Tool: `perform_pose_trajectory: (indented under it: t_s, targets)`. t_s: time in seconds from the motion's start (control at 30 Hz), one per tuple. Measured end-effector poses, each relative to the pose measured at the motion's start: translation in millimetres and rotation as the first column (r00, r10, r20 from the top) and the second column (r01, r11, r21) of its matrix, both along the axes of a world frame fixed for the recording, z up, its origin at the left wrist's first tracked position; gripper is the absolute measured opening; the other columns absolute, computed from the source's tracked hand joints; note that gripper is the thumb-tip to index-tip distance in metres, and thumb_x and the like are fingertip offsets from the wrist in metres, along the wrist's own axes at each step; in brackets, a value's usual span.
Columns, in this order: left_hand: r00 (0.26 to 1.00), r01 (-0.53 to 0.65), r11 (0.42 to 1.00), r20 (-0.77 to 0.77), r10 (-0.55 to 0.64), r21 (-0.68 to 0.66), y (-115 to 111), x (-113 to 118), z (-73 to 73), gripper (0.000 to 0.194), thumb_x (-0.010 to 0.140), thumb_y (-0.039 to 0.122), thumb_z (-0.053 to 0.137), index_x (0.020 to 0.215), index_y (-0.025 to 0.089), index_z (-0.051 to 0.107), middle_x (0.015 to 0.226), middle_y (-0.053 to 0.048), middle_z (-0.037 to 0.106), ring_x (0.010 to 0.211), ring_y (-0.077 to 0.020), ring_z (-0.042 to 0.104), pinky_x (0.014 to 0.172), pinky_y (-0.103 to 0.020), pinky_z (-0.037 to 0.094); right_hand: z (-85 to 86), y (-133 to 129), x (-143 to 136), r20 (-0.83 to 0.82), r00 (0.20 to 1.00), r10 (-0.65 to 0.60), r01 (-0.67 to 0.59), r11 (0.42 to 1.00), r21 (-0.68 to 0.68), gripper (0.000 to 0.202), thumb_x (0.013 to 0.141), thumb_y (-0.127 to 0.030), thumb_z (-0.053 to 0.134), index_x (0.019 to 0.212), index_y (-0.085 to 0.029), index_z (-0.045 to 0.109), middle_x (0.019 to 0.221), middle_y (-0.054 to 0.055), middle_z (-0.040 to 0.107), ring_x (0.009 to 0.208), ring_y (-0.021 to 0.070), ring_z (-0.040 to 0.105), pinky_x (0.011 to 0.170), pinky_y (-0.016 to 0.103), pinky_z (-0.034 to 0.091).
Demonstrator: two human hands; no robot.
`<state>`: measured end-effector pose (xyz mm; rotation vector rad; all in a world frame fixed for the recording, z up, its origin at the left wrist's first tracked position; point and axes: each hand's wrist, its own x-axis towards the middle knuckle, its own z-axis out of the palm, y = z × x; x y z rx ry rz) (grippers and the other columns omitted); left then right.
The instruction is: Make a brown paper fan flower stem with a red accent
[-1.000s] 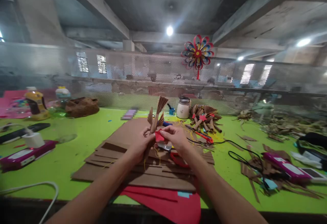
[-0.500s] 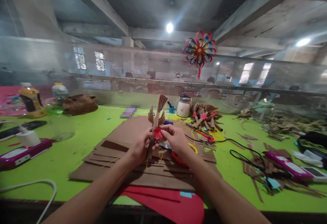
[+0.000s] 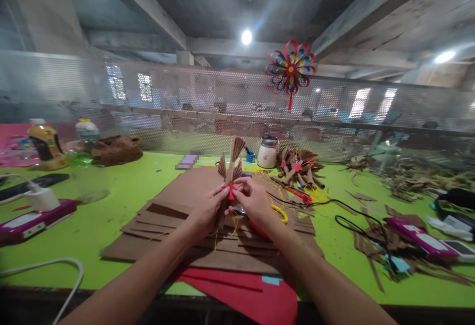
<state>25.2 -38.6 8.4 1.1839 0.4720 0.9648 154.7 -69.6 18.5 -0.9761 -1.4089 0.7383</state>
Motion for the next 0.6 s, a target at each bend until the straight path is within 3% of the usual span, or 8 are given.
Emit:
perform_pose_trajectory:
  t_s: [0.13,0.23,0.3,0.37,0.5,0.6]
  targets:
    - [0.999,-0.018,0.999,-0.045,0.020,0.045,5,2,-6.4,0.030,0.071,0.039,0.061,0.083,0.012,0.056,0.070,-0.001,0.057,0.048,-0.0040,0.048,0.043,-0.015,0.035,-1.0,0,0,0.082,0.996,-0.047,0.047,0.999,-0.006,0.028,0.069,-0.033,0.062,0.090,-0.017,0.054,0.060,-0.001,0.060,0.051,0.0125,0.055,0.052,0.026,0.045]
    - [0.996,-0.074,0.997,-0.042,0.075,0.036,9,-3,-3.0,0.026,0.074,0.036,0.058,0.079,0.012,0.054,0.062,0.001,0.054,0.047,-0.0044,0.048,0.042,-0.014,0.034,-3.0,6,9,0.189,0.953,-0.239,0.227,0.970,0.083,0.025,0.071,-0.036,0.059,0.083,-0.015,0.058,0.059,0.002,0.060,0.051,0.0132,0.054,0.049,0.024,0.043]
    - [0.988,-0.153,0.988,-0.015,0.153,-0.002,13,-10,2.3,0.021,0.077,0.033,0.055,0.079,0.012,0.052,0.058,0.001,0.053,0.046,-0.0049,0.049,0.041,-0.014,0.035,-3.3,14,24,0.273,0.874,-0.402,0.375,0.915,0.147,0.027,0.075,-0.040,0.053,0.076,-0.013,0.060,0.060,0.004,0.061,0.053,0.0140,0.056,0.051,0.024,0.044]
    - [0.972,-0.235,0.971,0.002,0.235,-0.031,18,-17,7.9,0.017,0.080,0.029,0.052,0.081,0.012,0.051,0.059,-0.002,0.056,0.047,-0.0058,0.050,0.042,-0.014,0.036,-0.7,27,43,0.477,0.712,-0.515,0.515,0.845,0.144,0.032,0.079,-0.040,0.045,0.078,-0.012,0.062,0.063,0.006,0.064,0.054,0.0136,0.057,0.051,0.023,0.044]
    - [0.924,-0.380,0.923,0.027,0.382,-0.055,24,-22,13.9,0.011,0.081,0.024,0.049,0.086,0.015,0.045,0.058,-0.001,0.058,0.045,-0.0069,0.051,0.041,-0.015,0.037,13.0,60,74,0.646,0.598,-0.475,0.545,0.831,0.106,0.028,0.076,-0.030,0.047,0.073,-0.009,0.066,0.061,0.007,0.066,0.057,0.0160,0.059,0.053,0.023,0.043]
    - [0.905,-0.422,0.905,0.040,0.424,-0.059,25,-21,12.9,0.011,0.081,0.024,0.050,0.084,0.016,0.043,0.055,0.001,0.057,0.044,-0.0072,0.051,0.041,-0.015,0.036,20.3,90,73,0.775,0.504,-0.382,0.506,0.858,0.094,0.020,0.071,-0.022,0.052,0.073,-0.011,0.069,0.072,0.007,0.069,0.070,0.0180,0.061,0.062,0.022,0.043]
